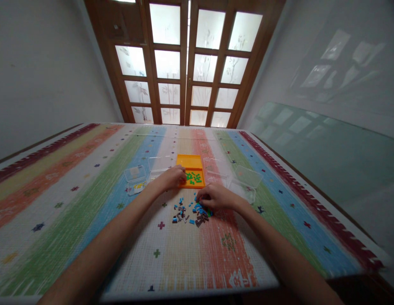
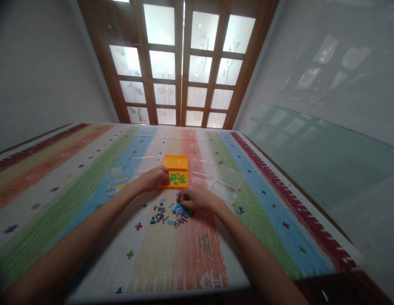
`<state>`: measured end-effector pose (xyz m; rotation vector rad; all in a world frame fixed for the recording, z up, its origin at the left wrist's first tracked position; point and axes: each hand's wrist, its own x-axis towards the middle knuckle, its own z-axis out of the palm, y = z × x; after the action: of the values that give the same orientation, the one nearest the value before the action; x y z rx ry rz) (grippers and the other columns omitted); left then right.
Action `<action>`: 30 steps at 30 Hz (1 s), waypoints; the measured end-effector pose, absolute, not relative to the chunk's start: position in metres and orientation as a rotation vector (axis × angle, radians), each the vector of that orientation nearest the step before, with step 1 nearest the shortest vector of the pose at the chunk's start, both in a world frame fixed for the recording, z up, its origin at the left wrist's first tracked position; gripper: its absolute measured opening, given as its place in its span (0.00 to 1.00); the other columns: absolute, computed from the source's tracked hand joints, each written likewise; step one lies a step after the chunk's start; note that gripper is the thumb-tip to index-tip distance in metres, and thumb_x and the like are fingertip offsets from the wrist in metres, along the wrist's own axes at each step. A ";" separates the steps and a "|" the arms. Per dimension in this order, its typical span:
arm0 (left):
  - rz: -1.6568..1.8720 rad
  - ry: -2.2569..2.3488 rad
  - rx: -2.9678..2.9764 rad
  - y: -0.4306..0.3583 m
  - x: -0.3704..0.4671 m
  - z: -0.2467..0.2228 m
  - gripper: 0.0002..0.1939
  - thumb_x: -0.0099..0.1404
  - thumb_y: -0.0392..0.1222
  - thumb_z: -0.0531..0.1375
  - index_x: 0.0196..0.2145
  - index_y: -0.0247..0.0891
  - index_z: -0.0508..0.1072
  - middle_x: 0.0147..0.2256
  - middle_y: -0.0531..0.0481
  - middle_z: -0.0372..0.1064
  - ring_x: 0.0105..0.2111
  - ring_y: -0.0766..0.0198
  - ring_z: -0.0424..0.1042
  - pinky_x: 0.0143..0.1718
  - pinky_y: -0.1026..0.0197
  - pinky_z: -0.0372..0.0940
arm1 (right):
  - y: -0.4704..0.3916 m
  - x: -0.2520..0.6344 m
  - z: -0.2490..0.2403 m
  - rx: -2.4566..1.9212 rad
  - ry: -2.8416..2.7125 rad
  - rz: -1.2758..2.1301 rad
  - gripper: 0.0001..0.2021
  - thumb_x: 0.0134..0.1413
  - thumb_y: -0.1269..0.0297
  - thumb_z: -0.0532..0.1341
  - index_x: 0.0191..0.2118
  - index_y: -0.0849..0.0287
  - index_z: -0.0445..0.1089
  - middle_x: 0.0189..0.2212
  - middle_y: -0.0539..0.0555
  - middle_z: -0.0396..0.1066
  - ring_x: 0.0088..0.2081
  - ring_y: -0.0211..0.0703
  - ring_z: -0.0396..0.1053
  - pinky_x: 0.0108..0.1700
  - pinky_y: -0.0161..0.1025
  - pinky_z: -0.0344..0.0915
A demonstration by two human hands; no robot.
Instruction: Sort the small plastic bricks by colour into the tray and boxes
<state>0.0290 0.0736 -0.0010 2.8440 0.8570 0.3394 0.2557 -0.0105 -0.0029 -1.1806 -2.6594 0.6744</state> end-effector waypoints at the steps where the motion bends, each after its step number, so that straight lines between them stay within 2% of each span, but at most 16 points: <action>1: 0.348 0.854 2.840 0.073 0.028 -0.001 0.08 0.58 0.27 0.63 0.24 0.35 0.78 0.29 0.48 0.70 0.33 0.63 0.69 0.36 0.64 0.63 | -0.011 0.255 -0.002 -1.167 -2.657 0.697 0.13 0.51 0.74 0.60 0.41 0.59 0.80 0.30 0.52 0.79 0.28 0.36 0.71 0.33 0.31 0.62; 7: 0.505 0.863 2.789 0.062 0.019 -0.001 0.08 0.62 0.28 0.61 0.33 0.36 0.80 0.33 0.47 0.72 0.34 0.64 0.69 0.36 0.64 0.64 | -0.010 0.255 -0.004 -1.139 -2.678 0.748 0.13 0.53 0.74 0.60 0.41 0.60 0.80 0.34 0.54 0.80 0.32 0.38 0.73 0.36 0.32 0.64; 12: 0.786 0.733 2.696 0.038 0.018 0.004 0.06 0.64 0.32 0.61 0.35 0.36 0.79 0.32 0.47 0.73 0.33 0.64 0.69 0.37 0.62 0.65 | -0.009 0.254 -0.004 -1.169 -2.696 0.688 0.13 0.53 0.73 0.60 0.41 0.58 0.80 0.33 0.53 0.80 0.32 0.39 0.72 0.35 0.32 0.62; 21: 0.620 0.652 2.637 0.010 0.032 0.001 0.06 0.63 0.32 0.61 0.34 0.36 0.80 0.32 0.48 0.73 0.32 0.66 0.69 0.35 0.65 0.63 | -0.017 0.250 0.008 -1.215 -2.737 0.589 0.11 0.52 0.74 0.62 0.37 0.58 0.80 0.26 0.51 0.76 0.26 0.35 0.65 0.30 0.32 0.54; 30: 0.408 0.741 2.586 0.001 0.040 0.003 0.06 0.64 0.34 0.62 0.36 0.36 0.81 0.34 0.47 0.75 0.36 0.63 0.72 0.40 0.63 0.65 | -0.016 0.259 0.007 -1.213 -2.707 0.656 0.14 0.51 0.75 0.60 0.40 0.59 0.80 0.29 0.53 0.78 0.29 0.37 0.69 0.32 0.32 0.57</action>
<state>0.0400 0.0008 0.0029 2.5859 0.7407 0.4077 0.2594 -0.0158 0.0068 -1.2134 -2.7073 0.6563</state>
